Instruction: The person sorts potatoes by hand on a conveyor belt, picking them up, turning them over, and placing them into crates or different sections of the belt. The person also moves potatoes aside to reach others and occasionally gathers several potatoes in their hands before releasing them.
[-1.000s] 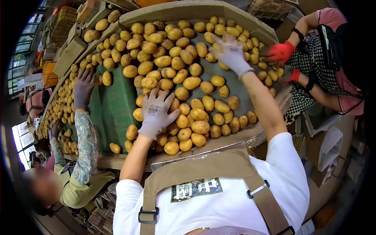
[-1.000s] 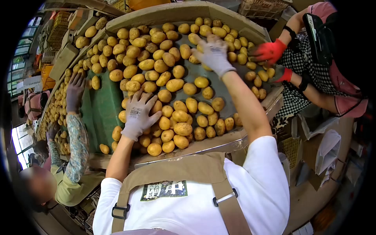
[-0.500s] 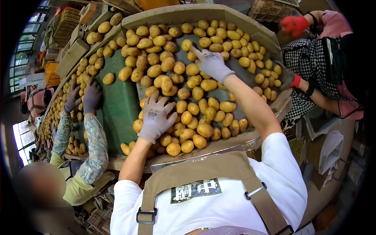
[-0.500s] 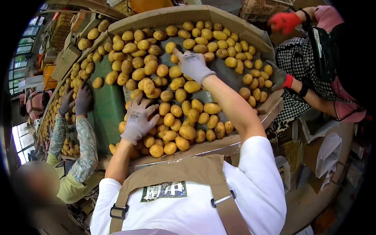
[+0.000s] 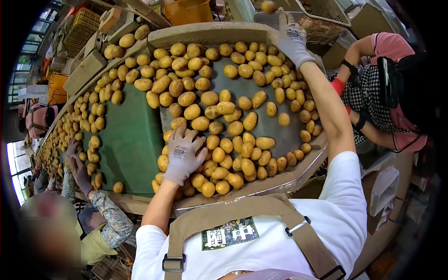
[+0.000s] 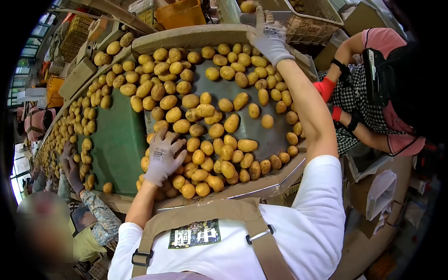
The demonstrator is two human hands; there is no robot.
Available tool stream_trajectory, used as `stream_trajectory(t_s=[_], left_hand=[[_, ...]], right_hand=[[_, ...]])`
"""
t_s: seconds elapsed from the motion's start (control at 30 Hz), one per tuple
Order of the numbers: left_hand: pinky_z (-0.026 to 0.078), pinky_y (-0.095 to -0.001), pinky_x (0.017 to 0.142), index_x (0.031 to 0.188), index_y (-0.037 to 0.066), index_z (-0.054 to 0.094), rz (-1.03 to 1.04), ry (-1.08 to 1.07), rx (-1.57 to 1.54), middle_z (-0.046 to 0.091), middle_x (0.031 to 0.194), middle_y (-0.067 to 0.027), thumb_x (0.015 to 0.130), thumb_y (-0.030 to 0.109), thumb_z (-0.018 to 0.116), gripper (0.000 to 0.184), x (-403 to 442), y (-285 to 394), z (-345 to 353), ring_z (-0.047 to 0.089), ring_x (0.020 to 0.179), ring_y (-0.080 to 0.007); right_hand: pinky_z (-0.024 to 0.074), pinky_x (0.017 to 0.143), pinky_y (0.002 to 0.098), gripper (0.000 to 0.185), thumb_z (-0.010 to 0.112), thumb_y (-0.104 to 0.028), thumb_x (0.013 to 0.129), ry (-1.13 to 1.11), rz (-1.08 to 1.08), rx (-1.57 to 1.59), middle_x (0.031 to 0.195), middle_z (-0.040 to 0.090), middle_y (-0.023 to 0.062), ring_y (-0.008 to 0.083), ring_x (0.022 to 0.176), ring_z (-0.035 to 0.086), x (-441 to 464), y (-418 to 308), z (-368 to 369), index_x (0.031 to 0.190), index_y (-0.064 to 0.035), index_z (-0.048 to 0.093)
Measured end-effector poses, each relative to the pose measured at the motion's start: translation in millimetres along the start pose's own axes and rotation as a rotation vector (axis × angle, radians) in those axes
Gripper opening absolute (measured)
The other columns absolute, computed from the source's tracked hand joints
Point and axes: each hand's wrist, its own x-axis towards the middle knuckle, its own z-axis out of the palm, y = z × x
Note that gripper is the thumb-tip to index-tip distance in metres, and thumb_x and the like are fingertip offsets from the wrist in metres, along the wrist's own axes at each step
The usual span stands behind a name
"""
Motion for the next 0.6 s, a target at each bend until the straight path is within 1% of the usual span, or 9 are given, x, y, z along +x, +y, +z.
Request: stream_trajectory(t_s=[0.1, 0.13, 0.23, 0.27, 0.3, 0.37, 0.43, 0.5, 0.6], left_hand=[[0.043, -0.056, 0.108, 0.103, 0.017, 0.08, 0.003, -0.007, 0.002, 0.07, 0.118, -0.007, 0.079, 0.03, 0.076, 0.028, 4, -2, 4, 0.055, 0.127, -0.0427], [0.042, -0.056, 0.108, 0.103, 0.017, 0.08, 0.006, -0.004, -0.002, 0.07, 0.119, -0.0068, 0.079, 0.03, 0.076, 0.027, 2, -1, 5, 0.055, 0.127, -0.0427], [0.043, -0.0565, 0.107, 0.103, 0.017, 0.08, 0.021, 0.035, -0.055, 0.07, 0.122, -0.0066, 0.08, 0.028, 0.076, 0.025, -5, -5, -2, 0.054, 0.129, -0.0443], [0.043, -0.0566, 0.107, 0.103, 0.017, 0.08, 0.014, 0.012, -0.055, 0.07, 0.122, -0.0067, 0.081, 0.027, 0.076, 0.025, -8, -6, -8, 0.053, 0.129, -0.0452], [0.043, -0.0567, 0.108, 0.103, 0.017, 0.08, 0.009, -0.016, -0.05, 0.07, 0.123, -0.0069, 0.081, 0.027, 0.075, 0.024, -13, -6, -12, 0.053, 0.13, -0.046], [0.041, -0.0575, 0.109, 0.103, 0.015, 0.08, 0.002, -0.023, -0.067, 0.07, 0.124, -0.0084, 0.083, 0.027, 0.075, 0.024, -17, -6, -15, 0.052, 0.131, -0.0478], [0.041, -0.0582, 0.11, 0.103, 0.014, 0.08, 0.026, -0.037, -0.072, 0.07, 0.124, -0.0099, 0.083, 0.027, 0.076, 0.024, -13, -3, -6, 0.051, 0.132, -0.0479], [0.036, -0.0599, 0.113, 0.102, 0.014, 0.08, 0.055, -0.071, 0.034, 0.07, 0.122, -0.0106, 0.083, 0.03, 0.076, 0.025, -4, 7, 3, 0.048, 0.134, -0.0469], [0.034, -0.0592, 0.114, 0.101, 0.015, 0.08, 0.112, -0.179, 0.073, 0.07, 0.121, -0.0095, 0.084, 0.034, 0.074, 0.027, 15, 16, 5, 0.049, 0.134, -0.0444]], right_hand=[[0.0452, 0.11, 0.0477, 0.082, 0.059, -0.058, 0.094, -0.414, -0.032, 0.39, 0.151, 0.052, 0.0226, 0.0361, 0.132, 0.058, -41, -28, 11, 0.156, -0.0073, 0.04], [0.0373, 0.118, 0.0492, 0.082, 0.058, -0.06, 0.094, -0.733, -0.004, 0.408, 0.161, 0.04, 0.0244, 0.0398, 0.144, 0.046, -63, -55, -23, 0.158, -0.0129, 0.039], [0.0092, 0.119, 0.0748, 0.073, 0.058, -0.065, 0.093, -0.581, -0.375, 0.476, 0.168, 0.022, 0.0254, 0.0484, 0.154, 0.022, -208, -107, -31, 0.155, -0.0259, 0.047], [0.0077, 0.122, 0.0703, 0.064, 0.06, -0.06, 0.094, -0.652, -0.561, 0.715, 0.165, 0.03, 0.0232, 0.0453, 0.155, 0.023, -230, -101, -63, 0.151, -0.0301, 0.053], [0.0115, 0.124, 0.0658, 0.053, 0.062, -0.053, 0.095, -0.598, -0.681, 0.721, 0.159, 0.041, 0.0201, 0.0425, 0.152, 0.03, -264, -95, -64, 0.144, -0.0319, 0.06], [0.0189, 0.123, 0.0621, 0.043, 0.067, -0.043, 0.092, -0.545, -0.539, 0.672, 0.152, 0.049, 0.0168, 0.0403, 0.146, 0.039, -268, -62, -79, 0.132, -0.0288, 0.068], [0.0309, 0.112, 0.0606, 0.047, 0.07, -0.033, 0.085, -0.626, -0.068, 0.434, 0.14, 0.057, 0.0173, 0.038, 0.132, 0.052, -267, -39, -97, 0.131, -0.0227, 0.068], [0.0344, 0.109, 0.0581, 0.051, 0.07, -0.03, 0.084, -0.476, -0.196, 0.397, 0.139, 0.057, 0.0183, 0.0349, 0.13, 0.053, -290, -58, -95, 0.134, -0.0204, 0.065], [0.0298, 0.116, 0.059, 0.054, 0.068, -0.042, 0.09, -0.512, -0.393, 0.796, 0.143, 0.055, 0.0176, 0.0362, 0.139, 0.047, -310, -84, -132, 0.14, -0.0213, 0.061]])
